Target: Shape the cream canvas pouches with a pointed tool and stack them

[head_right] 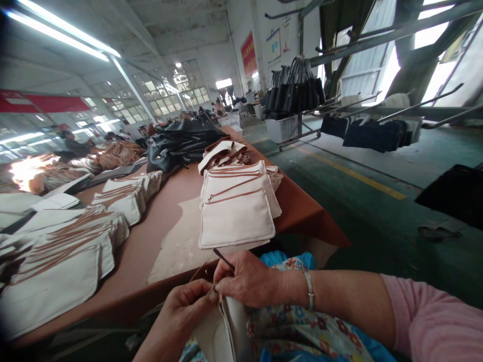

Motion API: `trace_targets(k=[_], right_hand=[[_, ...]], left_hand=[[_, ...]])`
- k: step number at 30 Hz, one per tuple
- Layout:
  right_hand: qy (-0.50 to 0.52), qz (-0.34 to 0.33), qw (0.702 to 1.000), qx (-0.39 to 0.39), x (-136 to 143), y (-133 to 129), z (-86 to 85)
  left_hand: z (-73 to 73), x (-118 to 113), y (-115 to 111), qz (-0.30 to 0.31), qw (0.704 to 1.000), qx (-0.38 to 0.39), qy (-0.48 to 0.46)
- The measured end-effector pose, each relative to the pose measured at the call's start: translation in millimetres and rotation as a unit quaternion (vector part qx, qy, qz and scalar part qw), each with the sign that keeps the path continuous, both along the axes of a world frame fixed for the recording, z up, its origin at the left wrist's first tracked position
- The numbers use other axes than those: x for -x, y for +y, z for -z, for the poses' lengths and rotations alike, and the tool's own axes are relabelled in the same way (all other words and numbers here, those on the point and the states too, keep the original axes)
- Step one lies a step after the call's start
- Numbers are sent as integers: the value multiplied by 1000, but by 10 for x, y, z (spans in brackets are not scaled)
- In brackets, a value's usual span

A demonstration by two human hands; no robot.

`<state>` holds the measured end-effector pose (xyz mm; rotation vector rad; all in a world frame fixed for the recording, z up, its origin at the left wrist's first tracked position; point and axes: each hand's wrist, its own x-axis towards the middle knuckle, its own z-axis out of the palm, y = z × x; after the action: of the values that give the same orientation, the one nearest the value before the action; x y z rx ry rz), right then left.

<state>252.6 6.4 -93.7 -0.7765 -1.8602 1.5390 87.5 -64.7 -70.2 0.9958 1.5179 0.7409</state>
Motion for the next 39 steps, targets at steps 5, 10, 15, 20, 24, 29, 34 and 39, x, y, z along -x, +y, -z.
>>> trace_targets(k=[5,10,15,20,24,29,34,39], right_hand=[[58,-19,990,-127,-72,-3,56],[86,-69,909,-402,-153,69,114],[83,-80,853,-509,-205,142,125],[79,-97,846,-517,-233,202,200],[149,-111,886,-426,-265,213,256],[135,-86,982,-96,-341,214,111],[11,-148,988,-34,-319,373,-92],[-9,-245,968,-61,-257,450,-159]], left_hand=[[66,-38,-24,-59,996,4,-70],[194,-30,-62,-105,988,0,-110],[162,-39,-79,-101,984,13,-147],[92,-96,-73,-113,977,29,-178],[79,-130,-79,-98,979,9,-177],[20,-92,-68,-64,992,-25,-108],[-101,-74,-22,-25,997,-40,-57],[-177,-105,-22,-6,998,-57,-27]])
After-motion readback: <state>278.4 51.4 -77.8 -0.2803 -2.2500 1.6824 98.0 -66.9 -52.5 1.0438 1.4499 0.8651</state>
